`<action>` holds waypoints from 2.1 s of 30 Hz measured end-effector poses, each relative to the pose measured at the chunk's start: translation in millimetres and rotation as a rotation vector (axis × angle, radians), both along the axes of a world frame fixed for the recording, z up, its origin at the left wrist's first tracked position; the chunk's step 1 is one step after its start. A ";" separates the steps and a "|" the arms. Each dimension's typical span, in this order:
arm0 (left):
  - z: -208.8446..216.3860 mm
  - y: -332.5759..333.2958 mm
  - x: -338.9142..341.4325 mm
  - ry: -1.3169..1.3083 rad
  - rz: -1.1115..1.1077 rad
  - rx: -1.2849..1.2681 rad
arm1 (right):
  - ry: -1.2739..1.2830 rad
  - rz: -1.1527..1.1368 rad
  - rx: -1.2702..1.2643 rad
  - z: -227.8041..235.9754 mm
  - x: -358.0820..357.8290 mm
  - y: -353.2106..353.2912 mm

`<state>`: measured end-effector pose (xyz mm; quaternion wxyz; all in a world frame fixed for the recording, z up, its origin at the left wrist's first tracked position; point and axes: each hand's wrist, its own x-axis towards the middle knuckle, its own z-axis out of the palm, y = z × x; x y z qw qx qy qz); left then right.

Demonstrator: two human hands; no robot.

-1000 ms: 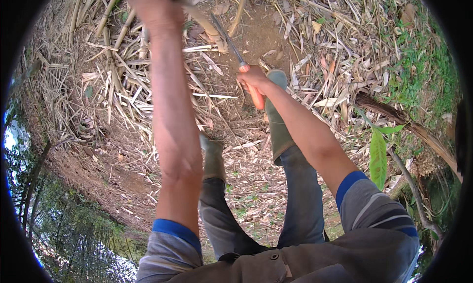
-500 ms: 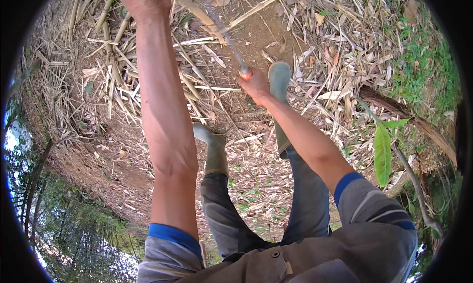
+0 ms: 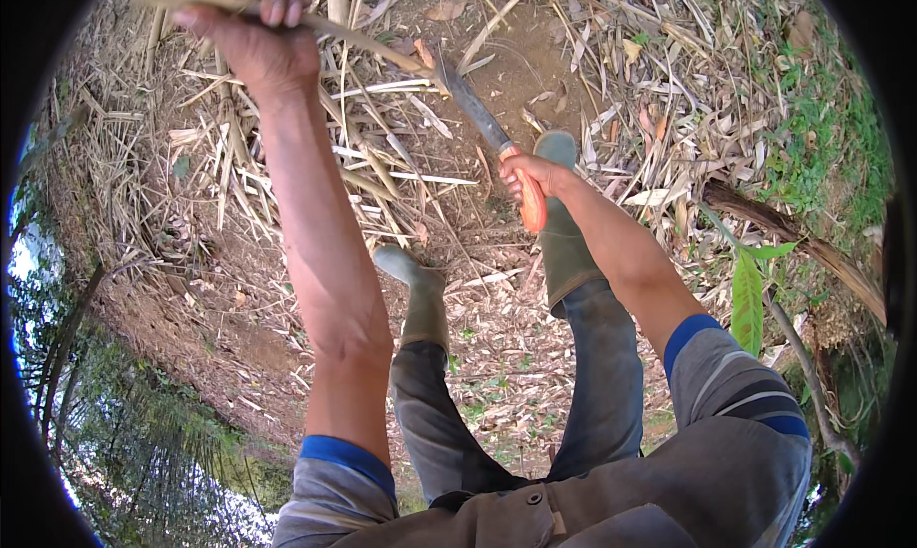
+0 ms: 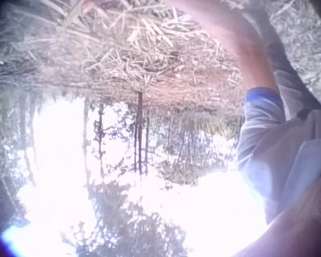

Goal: The person uses a machete to cut long sticks into smaller pieces. They repeatedly pick up sticks from the ground, hold them with one hand, and chop them with the other hand, dropping the cut pieces onto the ground.

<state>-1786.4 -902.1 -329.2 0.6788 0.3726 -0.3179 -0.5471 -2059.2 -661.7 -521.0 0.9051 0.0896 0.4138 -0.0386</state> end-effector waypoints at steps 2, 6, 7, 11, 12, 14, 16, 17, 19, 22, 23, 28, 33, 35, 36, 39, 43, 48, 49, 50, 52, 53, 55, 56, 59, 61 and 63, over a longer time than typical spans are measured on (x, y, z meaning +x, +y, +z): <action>2.1 -4.3 -7.4 -0.020 -0.022 0.006 | 0.322 0.213 -0.278 5.6 18.3 6.0; -3.8 -1.3 -3.0 -0.016 -0.013 -0.017 | 0.607 0.232 -0.649 90.7 44.9 -26.0; -0.1 -0.6 -6.7 0.001 -0.013 -0.003 | 0.612 0.059 -0.748 122.8 54.2 -44.2; 13.6 3.3 -33.9 0.061 -0.002 -0.102 | 0.739 -0.402 -1.270 151.2 65.2 -89.5; 19.2 1.3 -42.3 0.068 0.076 -0.054 | 0.815 -0.297 -1.216 112.3 66.1 -61.5; 26.1 -8.4 -54.4 0.096 0.216 0.047 | 0.903 0.258 -0.942 6.5 49.7 24.5; 18.4 -7.1 -20.5 0.036 0.037 0.058 | 0.869 0.558 -0.647 -17.7 54.0 52.0; 13.0 -4.7 8.7 -0.005 -0.012 0.043 | 0.856 0.462 -0.632 -16.2 57.1 45.6; 1.2 8.8 43.7 0.036 -0.099 -0.041 | 0.823 0.484 -0.653 -39.4 53.0 44.3; -13.4 23.7 81.0 0.114 -0.195 -0.185 | 0.587 0.288 -0.383 -9.9 63.2 40.2; -12.6 29.6 81.1 0.148 -0.183 -0.185 | 0.523 0.192 -0.310 -11.6 60.9 40.2; -8.8 43.6 95.4 0.151 -0.183 -0.166 | 0.247 -0.065 -0.082 -8.9 56.7 46.7; -3.2 11.3 5.8 0.037 -0.113 -0.054 | 0.659 0.216 -0.499 63.8 61.9 5.0; -1.5 12.9 -6.6 0.026 -0.008 -0.019 | 0.730 0.018 -0.681 120.4 65.9 -26.3; -0.5 15.6 -13.9 0.020 0.042 0.000 | 0.691 -0.113 -0.789 149.4 65.6 -52.2; 11.0 22.8 -38.3 0.042 0.084 -0.039 | 0.564 -0.494 -1.176 205.8 73.4 -128.1; 5.2 -3.1 -55.8 -0.060 0.103 0.118 | 1.018 0.236 -1.111 53.8 71.6 -24.3; 7.2 6.5 -7.4 0.069 -0.065 -0.052 | 0.935 0.487 -0.536 -43.8 73.4 67.9; -4.5 7.1 25.7 -0.017 -0.107 0.023 | 0.855 0.512 -0.473 -26.9 77.5 55.9; 0.5 12.0 39.2 -0.018 -0.164 0.015 | 0.790 0.511 -0.446 -19.1 76.6 38.9; 0.6 20.5 51.2 -0.002 -0.252 -0.022 | 0.757 0.322 -0.498 -35.3 73.0 45.5; -5.8 30.0 62.7 0.064 -0.224 -0.066 | 0.722 0.283 -0.463 -46.6 73.6 57.2; -7.7 60.9 105.1 0.097 -0.142 -0.100 | 0.570 0.187 -0.382 -25.5 91.7 51.6; -19.0 66.1 111.1 0.129 -0.126 -0.094 | 0.527 0.130 -0.341 -28.3 86.9 50.2; -28.8 90.4 144.9 0.194 -0.090 -0.149 | 0.284 -0.022 -0.210 -40.0 66.0 52.1; -29.7 99.5 147.1 0.214 0.041 -0.131 | 0.075 0.095 -0.124 -54.4 28.7 32.0; -25.7 107.1 152.1 0.150 0.104 -0.103 | -0.035 0.212 -0.098 -52.9 -0.5 8.7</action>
